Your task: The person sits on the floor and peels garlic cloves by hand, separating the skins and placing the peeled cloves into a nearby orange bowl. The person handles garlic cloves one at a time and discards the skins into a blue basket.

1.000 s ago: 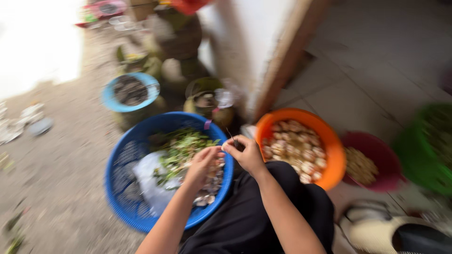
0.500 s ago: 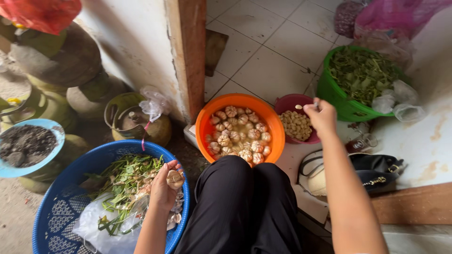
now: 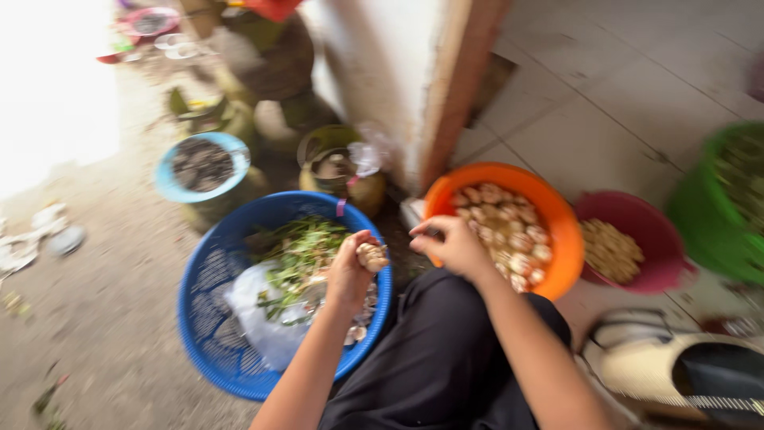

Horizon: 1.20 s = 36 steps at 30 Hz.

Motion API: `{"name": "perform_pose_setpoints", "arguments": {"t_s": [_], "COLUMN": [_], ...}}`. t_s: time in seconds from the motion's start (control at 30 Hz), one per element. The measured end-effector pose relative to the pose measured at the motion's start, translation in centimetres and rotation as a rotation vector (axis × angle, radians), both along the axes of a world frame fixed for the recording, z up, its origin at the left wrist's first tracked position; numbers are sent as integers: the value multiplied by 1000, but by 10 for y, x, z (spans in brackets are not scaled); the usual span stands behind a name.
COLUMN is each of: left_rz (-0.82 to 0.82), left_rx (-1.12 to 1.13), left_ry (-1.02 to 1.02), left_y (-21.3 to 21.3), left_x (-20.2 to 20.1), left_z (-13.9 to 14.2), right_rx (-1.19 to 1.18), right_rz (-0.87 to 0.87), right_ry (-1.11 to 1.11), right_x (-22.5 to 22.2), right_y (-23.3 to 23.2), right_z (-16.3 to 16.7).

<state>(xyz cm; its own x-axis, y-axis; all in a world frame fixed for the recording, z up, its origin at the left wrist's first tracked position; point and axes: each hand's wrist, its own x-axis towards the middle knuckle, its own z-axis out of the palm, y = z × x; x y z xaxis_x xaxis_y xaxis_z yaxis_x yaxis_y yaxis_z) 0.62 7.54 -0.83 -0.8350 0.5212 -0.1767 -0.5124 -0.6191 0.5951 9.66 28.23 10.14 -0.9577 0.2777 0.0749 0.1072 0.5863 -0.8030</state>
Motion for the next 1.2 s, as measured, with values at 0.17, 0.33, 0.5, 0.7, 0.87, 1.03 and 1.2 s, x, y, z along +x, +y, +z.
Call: {"name": "perform_pose_setpoints", "arguments": {"t_s": [0.17, 0.33, 0.5, 0.7, 0.87, 1.03, 1.2], "left_rz": [114, 103, 140, 201, 150, -118, -58], "left_rx": [-74, -222, -185, -90, -103, -219, -158], "left_ry": [18, 167, 229, 108, -10, 0, -4], "left_y": [-29, -35, -14, -10, -21, -24, -23], "left_x": [-4, 4, 12, 7, -1, 17, 17], "left_z": [3, -1, -1, 1, 5, 21, 37], "right_rx": [-77, -94, -4, -324, -364, -44, -39], "right_rz": [124, 185, 94, 80, 32, 27, 142], "right_ry": [-70, -33, 97, 61, 173, 354, 398], "right_x": [-27, -25, -19, -26, -28, -22, -15], "right_y": [-80, -87, -78, -65, -71, -82, -85], "right_z": [-7, -21, -42, -54, -42, -25, -17]}}
